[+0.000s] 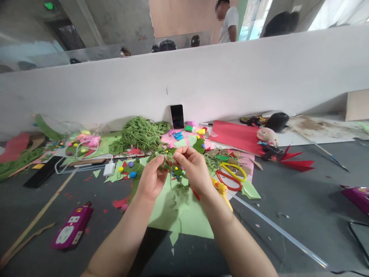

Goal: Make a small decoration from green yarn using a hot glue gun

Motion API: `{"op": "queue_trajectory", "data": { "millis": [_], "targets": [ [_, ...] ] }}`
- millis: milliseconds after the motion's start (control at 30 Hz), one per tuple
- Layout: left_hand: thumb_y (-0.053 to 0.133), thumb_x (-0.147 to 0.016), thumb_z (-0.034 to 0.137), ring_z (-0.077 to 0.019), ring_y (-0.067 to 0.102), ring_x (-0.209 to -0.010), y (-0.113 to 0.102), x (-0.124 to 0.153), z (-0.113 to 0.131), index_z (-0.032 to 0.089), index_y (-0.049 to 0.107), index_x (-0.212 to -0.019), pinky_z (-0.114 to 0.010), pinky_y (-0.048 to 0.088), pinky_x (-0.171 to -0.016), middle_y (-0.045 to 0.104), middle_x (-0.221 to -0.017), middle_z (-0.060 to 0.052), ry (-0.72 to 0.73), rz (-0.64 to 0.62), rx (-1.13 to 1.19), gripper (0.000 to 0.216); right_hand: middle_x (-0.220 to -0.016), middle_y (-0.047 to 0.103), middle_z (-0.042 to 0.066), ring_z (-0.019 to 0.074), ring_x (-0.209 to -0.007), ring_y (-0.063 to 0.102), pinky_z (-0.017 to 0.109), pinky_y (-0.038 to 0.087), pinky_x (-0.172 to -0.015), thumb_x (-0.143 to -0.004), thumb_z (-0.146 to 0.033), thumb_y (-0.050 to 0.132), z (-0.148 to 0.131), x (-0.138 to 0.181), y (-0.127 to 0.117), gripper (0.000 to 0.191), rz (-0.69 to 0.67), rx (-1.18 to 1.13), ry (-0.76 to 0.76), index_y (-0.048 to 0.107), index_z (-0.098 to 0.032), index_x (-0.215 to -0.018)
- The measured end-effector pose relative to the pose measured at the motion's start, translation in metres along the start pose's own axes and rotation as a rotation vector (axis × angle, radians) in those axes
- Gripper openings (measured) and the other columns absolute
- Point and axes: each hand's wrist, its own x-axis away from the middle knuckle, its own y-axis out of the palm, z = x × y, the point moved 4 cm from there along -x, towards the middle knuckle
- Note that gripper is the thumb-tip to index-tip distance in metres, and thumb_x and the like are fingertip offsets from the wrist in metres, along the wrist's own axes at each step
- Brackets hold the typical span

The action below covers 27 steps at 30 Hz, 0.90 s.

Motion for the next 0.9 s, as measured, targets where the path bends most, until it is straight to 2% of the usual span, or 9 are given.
{"op": "queue_trajectory", "data": {
  "millis": [267,467,733,900],
  "targets": [
    [0.076,-0.067,0.026,-0.0092,0.058,-0.061,0.0009,0.0005,0.0002,0.014,0.066,-0.065,-0.021,0.044,-0.063,0.066,-0.066,0.0,-0.009,-0.011,0.007,0.016,-0.061,0.052,-0.005,0.0088,-0.055,0.044,0.022,0.035,-0.055,-0.086,-0.037,0.06,0.0018,0.0015,-0.0009,0.024,0.062,0.075,-0.011,0.051,-0.019,-0.074],
    [0.077,-0.065,0.027,-0.0088,0.057,-0.06,0.0008,0.0007,0.0,0.013,0.066,-0.063,-0.021,0.043,-0.061,0.066,-0.064,0.0,-0.017,0.002,0.004,0.018,-0.059,0.043,-0.005,0.0095,-0.055,0.038,0.024,0.033,-0.055,-0.092,-0.039,0.049,0.0013,0.0009,-0.002,0.031,0.094,0.216,-0.107,0.044,-0.021,-0.068],
    [0.076,-0.065,0.026,-0.009,0.057,-0.059,0.0019,0.0017,0.0023,0.014,0.065,-0.062,-0.022,0.042,-0.061,0.064,-0.063,0.001,-0.004,0.009,0.002,0.017,-0.06,0.047,-0.003,0.0109,-0.054,0.041,0.025,0.034,-0.053,-0.09,-0.051,0.049,-0.0014,0.0022,0.0019,0.038,0.066,0.277,-0.089,0.048,-0.021,-0.066],
    [0.077,-0.065,0.027,-0.0091,0.057,-0.059,0.0026,0.0023,0.0029,0.014,0.064,-0.063,-0.022,0.043,-0.061,0.065,-0.063,0.001,-0.01,0.012,-0.004,0.018,-0.051,0.033,-0.005,0.0099,-0.046,0.029,0.026,0.025,-0.045,-0.089,-0.057,0.045,0.0035,0.003,0.001,0.049,0.046,0.242,-0.061,0.038,-0.022,-0.056]
  ]
}}
